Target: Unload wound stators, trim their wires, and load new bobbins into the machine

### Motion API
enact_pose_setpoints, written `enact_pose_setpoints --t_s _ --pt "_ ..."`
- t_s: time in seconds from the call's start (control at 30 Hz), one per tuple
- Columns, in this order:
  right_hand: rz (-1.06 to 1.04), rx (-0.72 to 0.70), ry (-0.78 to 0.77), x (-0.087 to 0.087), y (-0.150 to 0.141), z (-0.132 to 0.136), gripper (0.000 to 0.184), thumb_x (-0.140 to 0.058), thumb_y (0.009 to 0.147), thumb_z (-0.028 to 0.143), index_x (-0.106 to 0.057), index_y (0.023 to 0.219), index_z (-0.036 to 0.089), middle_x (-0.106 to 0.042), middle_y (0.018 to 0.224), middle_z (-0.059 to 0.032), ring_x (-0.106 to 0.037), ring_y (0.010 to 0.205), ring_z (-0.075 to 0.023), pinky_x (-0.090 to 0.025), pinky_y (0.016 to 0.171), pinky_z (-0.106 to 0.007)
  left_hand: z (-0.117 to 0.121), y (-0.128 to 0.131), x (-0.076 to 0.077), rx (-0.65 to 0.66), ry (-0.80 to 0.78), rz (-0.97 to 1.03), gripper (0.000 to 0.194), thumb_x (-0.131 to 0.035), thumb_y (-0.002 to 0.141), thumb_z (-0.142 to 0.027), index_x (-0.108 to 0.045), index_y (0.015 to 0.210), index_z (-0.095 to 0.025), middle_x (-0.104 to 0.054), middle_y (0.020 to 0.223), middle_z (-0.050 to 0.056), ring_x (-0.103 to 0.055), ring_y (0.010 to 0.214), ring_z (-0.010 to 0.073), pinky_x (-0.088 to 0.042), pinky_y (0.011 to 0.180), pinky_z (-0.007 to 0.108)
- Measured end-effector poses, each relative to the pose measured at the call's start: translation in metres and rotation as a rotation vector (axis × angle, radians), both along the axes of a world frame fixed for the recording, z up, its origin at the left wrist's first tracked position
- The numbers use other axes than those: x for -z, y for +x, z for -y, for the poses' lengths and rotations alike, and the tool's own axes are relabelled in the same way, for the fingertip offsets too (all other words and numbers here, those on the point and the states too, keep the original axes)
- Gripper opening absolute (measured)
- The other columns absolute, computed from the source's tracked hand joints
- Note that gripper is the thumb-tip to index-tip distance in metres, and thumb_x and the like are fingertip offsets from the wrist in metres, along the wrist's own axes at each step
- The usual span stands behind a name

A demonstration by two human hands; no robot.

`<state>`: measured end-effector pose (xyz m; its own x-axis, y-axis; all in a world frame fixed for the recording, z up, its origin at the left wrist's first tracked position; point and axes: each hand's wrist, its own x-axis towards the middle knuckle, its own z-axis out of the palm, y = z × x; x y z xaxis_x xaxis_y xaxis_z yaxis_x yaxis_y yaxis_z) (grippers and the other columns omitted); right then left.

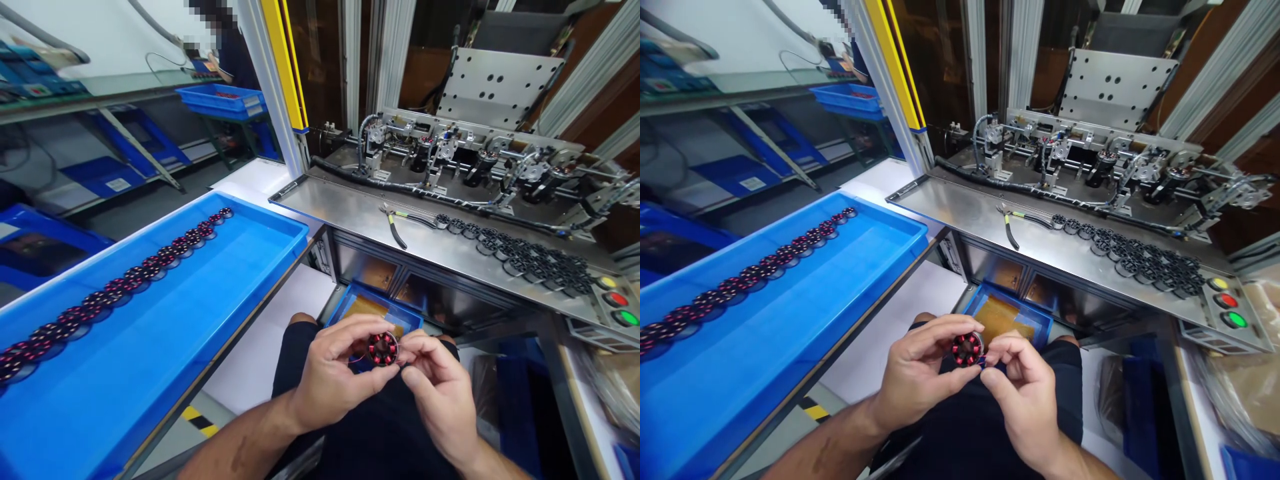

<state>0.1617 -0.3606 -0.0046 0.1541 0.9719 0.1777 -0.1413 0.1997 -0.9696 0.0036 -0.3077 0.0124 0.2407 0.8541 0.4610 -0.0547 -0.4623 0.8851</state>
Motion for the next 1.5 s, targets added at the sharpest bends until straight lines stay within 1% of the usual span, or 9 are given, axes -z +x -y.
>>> enact_pose_setpoints --t_s 0.1,0.4,0.53,0.7,0.8,1.0,1.13,1.3,1.5 --pt "0.048 0.007 0.036 -0.003 0.001 -0.001 0.003 -0.071 0.086 0.023 -0.072 0.085 0.022 -0.064 0.075 -0.0027 -0.061 0.072 -0.0152 -0.051 0.065 -0.027 0.000 -0.001 0.000 0.023 0.009 -0.011 0.040 -0.084 0.067 -0.010 -0.073 0.105 -0.019 -0.076 0.099 0.009 -0.072 0.094 0.0204 -0.062 0.080 0.025" --pt "-0.002 0.064 -0.054 -0.008 0.000 0.004 0.020 -0.068 0.089 0.025 -0.065 0.070 0.020 -0.059 0.066 0.0009 -0.056 0.063 -0.0119 -0.047 0.060 -0.025 0.000 -0.002 0.001 0.084 0.098 -0.010 0.047 -0.082 0.066 -0.008 -0.071 0.111 -0.020 -0.076 0.100 0.009 -0.072 0.091 0.0196 -0.062 0.079 0.027" --pt "0.162 0.007 0.062 -0.011 0.008 0.003 0.006 -0.067 0.088 0.019 -0.070 0.084 0.023 -0.065 0.075 -0.0010 -0.062 0.071 -0.0139 -0.052 0.064 -0.025 0.000 -0.003 0.003 0.089 0.064 0.013 0.049 -0.076 0.065 -0.004 -0.070 0.111 -0.020 -0.076 0.100 0.009 -0.072 0.093 0.0215 -0.062 0.082 0.030" --pt "0.404 -0.037 0.288 -0.021 0.018 -0.006 0.029 -0.065 0.084 0.008 -0.071 0.107 0.025 -0.069 0.087 -0.0057 -0.065 0.083 -0.0193 -0.055 0.070 -0.033 0.002 -0.005 0.003 0.139 -0.012 0.045 0.050 -0.074 0.062 -0.002 -0.070 0.109 -0.020 -0.075 0.100 0.009 -0.073 0.092 0.0217 -0.062 0.078 0.029" --pt "0.464 -0.047 0.368 -0.025 0.017 -0.007 0.030 -0.065 0.083 0.004 -0.071 0.104 0.025 -0.067 0.081 -0.0045 -0.063 0.075 -0.0188 -0.053 0.065 -0.034 0.002 -0.005 -0.001 0.151 -0.018 0.054 0.049 -0.074 0.062 -0.001 -0.070 0.108 -0.020 -0.075 0.098 0.008 -0.073 0.089 0.0206 -0.062 0.077 0.028" --pt "0.452 0.135 0.339 -0.027 -0.003 0.008 0.020 -0.062 0.082 0.001 -0.068 0.084 0.021 -0.064 0.068 -0.0019 -0.061 0.063 -0.0156 -0.049 0.058 -0.029 0.003 -0.004 -0.004 0.040 0.106 -0.010 0.051 -0.074 0.064 -0.003 -0.068 0.111 -0.020 -0.076 0.098 0.007 -0.072 0.091 0.0194 -0.061 0.081 0.028" --pt "0.382 0.104 0.376 -0.022 -0.007 0.012 0.022 -0.063 0.081 0.001 -0.069 0.088 0.022 -0.064 0.070 -0.0020 -0.061 0.065 -0.0163 -0.051 0.061 -0.031 0.003 -0.001 -0.006 0.002 0.142 -0.021 0.053 -0.073 0.063 -0.001 -0.068 0.112 -0.020 -0.076 0.099 0.006 -0.071 0.091 0.0193 -0.060 0.083 0.028" --pt "0.337 -0.036 0.371 -0.023 0.017 0.000 0.029 -0.073 0.081 0.014 -0.070 0.108 0.025 -0.067 0.084 -0.0063 -0.063 0.081 -0.0221 -0.054 0.070 -0.039 0.004 0.000 -0.004 0.174 -0.105 0.140 0.046 -0.076 0.064 -0.005 -0.072 0.107 -0.020 -0.075 0.099 0.008 -0.072 0.088 0.0206 -0.061 0.077 0.028" --pt "0.393 -0.328 0.440 -0.041 0.039 -0.021 0.044 -0.081 0.076 0.028 -0.070 0.118 0.037 -0.068 0.106 -0.0083 -0.061 0.097 -0.0264 -0.053 0.082 -0.049 0.007 0.002 -0.006 0.478 -0.499 0.239 0.038 -0.082 0.066 -0.023 -0.075 0.102 -0.015 -0.077 0.094 0.010 -0.073 0.083 0.0226 -0.059 0.078 0.032"
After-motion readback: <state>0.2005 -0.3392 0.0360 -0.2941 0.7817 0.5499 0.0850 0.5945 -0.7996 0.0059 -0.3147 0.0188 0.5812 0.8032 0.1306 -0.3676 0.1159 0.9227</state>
